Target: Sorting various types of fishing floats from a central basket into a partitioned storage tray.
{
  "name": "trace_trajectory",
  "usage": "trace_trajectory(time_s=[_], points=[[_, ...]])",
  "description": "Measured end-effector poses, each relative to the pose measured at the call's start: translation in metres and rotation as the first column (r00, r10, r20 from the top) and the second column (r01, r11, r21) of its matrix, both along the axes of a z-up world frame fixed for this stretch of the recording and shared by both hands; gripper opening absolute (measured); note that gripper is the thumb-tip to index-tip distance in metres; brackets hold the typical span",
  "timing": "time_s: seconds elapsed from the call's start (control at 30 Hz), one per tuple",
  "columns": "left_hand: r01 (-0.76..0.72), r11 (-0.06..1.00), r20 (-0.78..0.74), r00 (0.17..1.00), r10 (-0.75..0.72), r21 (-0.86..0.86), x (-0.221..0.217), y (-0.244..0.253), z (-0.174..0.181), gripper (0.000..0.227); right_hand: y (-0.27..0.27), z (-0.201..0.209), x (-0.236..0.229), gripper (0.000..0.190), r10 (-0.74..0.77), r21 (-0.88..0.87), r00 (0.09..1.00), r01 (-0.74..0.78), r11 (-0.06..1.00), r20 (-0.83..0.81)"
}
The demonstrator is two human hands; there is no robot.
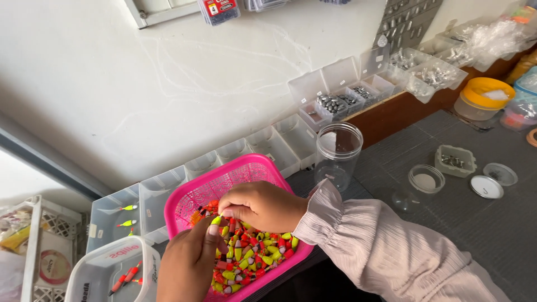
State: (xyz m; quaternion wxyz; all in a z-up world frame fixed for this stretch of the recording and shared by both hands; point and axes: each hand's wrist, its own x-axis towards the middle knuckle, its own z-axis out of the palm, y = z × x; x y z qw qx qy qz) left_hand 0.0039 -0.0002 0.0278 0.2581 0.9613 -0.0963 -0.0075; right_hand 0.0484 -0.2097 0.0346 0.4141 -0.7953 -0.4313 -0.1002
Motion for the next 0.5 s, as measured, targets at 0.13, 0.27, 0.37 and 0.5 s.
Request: trace_trajectory(time_s=[0.13,0.27,0.37,0.5], points=[[0.021,0.991,0.037,0.999,-0.017,-0.133,-0.003,-0.001,0.010,0.033,0.001,0.005,-0.002,0.010,-0.024,0.009,0.999,0.024,1.000,-0.030],[0.119,0.986,0.187,0.978,-0.096,-0.118,-0.006,0.000,0.009,0.014,0.003,0.001,0.003,0.013,-0.014,-0.090,0.999,0.010,0.996,-0.037],[0.128,0.985,0.257,0.962,-0.096,-0.112,-0.007,0.002,0.005,0.017,0.004,-0.003,0.005,0.012,-0.070,-0.146,0.985,0.047,0.988,-0.155],[0.108,0.992,0.326,0.942,-0.079,-0.071,-0.006,0.002,-0.007,0.010,0.003,-0.005,0.007,0.014,-0.100,-0.192,0.977,0.063,0.979,-0.191]])
